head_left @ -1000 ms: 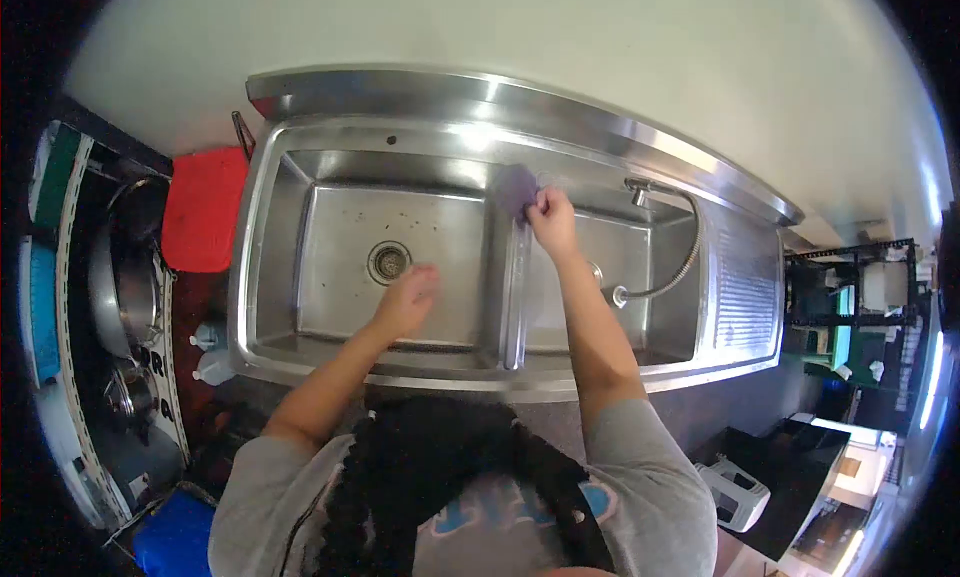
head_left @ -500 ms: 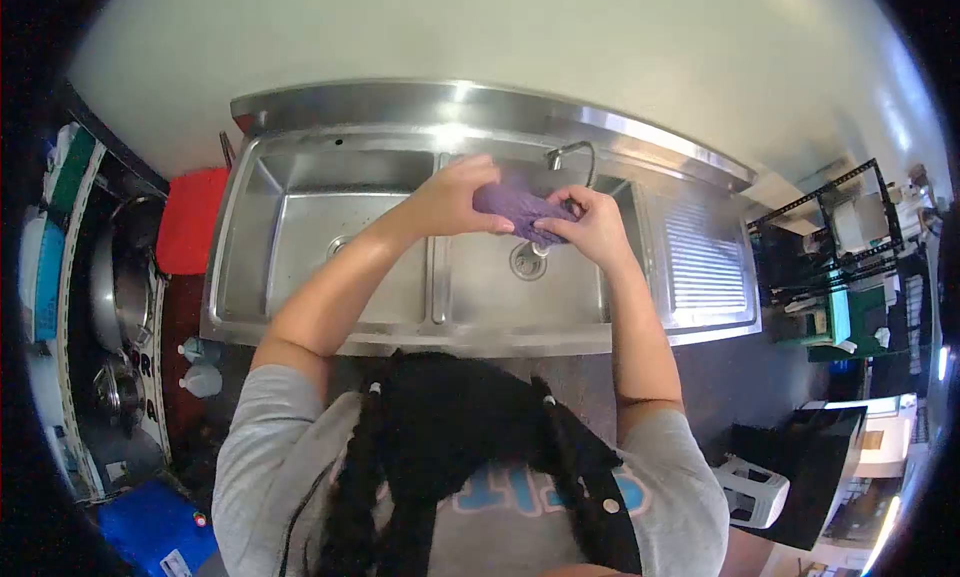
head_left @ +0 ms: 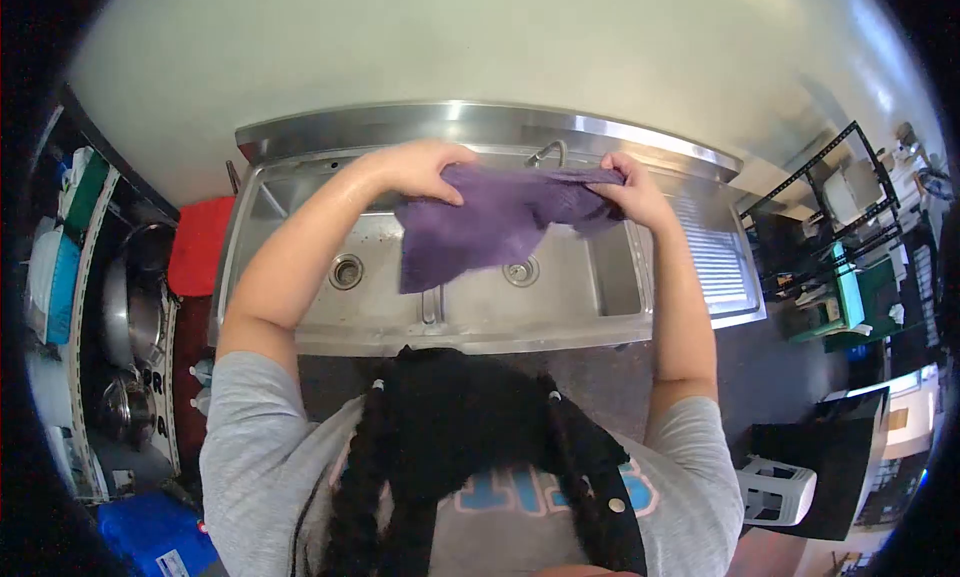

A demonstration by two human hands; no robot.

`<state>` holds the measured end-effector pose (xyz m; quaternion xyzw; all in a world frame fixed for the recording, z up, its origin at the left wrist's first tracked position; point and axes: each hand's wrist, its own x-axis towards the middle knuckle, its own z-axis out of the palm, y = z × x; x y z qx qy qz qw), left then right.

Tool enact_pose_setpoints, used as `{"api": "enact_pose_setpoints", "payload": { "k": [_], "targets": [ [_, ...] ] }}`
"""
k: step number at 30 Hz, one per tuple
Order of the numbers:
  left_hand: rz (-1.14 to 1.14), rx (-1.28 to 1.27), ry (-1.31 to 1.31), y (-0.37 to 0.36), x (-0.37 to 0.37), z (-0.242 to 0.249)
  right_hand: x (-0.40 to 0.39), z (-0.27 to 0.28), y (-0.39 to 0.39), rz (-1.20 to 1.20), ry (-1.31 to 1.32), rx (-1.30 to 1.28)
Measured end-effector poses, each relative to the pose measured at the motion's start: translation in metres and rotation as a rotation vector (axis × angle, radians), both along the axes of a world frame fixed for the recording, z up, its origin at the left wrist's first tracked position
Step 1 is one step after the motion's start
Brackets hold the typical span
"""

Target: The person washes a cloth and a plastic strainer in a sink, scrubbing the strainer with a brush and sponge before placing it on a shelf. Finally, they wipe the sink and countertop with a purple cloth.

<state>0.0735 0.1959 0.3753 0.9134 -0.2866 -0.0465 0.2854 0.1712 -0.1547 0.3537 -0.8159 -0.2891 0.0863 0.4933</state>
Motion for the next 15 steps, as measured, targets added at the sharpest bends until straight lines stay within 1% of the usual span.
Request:
{"api": "enact_pose_setpoints", "payload": {
  "k": [1,2,3,4,5,6,8,9,10,11,12,13,14,15],
  "targets": [
    [0.039,0.07,0.065,0.006,0.0,0.006,-0.002,0.01,-0.002,-0.006,-0.072,-0.106],
    [0.037,0.073,0.068,0.009,-0.001,0.015,-0.005,0.019,-0.004,-0.012,-0.143,-0.213],
    [0.074,0.149,0.073,0.012,-0.001,0.024,-0.009,0.029,-0.005,-0.024,-0.228,-0.304],
    [0.11,0.224,0.08,0.016,0.001,0.027,-0.014,0.038,-0.004,-0.025,-0.222,-0.304],
    [0.096,0.265,0.051,0.018,-0.001,0.03,-0.019,0.047,-0.003,0.009,-0.265,-0.28],
    [0.093,0.265,0.055,0.019,-0.001,0.033,-0.023,0.05,-0.003,0.041,-0.31,-0.256],
    [0.238,0.154,0.684,0.019,0.0,0.044,-0.015,0.047,-0.008,0.037,-0.337,-0.259],
    [0.09,-0.009,0.435,0.029,0.004,0.026,-0.017,0.053,-0.009,-0.052,-0.356,-0.301],
    [0.087,-0.01,0.435,0.041,0.012,0.013,-0.02,0.061,-0.009,-0.142,-0.374,-0.342],
    [0.207,-0.13,0.572,0.046,0.014,0.01,-0.027,0.071,-0.009,-0.152,-0.237,-0.345],
    [0.328,-0.252,0.708,0.05,0.016,0.006,-0.024,0.068,-0.011,-0.154,-0.238,-0.346],
    [0.278,-0.35,0.701,0.054,0.02,-0.005,-0.017,0.06,-0.018,-0.144,-0.177,-0.312],
    [0.274,-0.351,0.7,0.054,0.019,-0.003,-0.009,0.051,-0.026,-0.133,-0.117,-0.278],
    [0.336,-0.37,0.672,0.052,0.015,0.0,-0.003,0.042,-0.028,-0.099,-0.255,-0.303]
  ]
}}
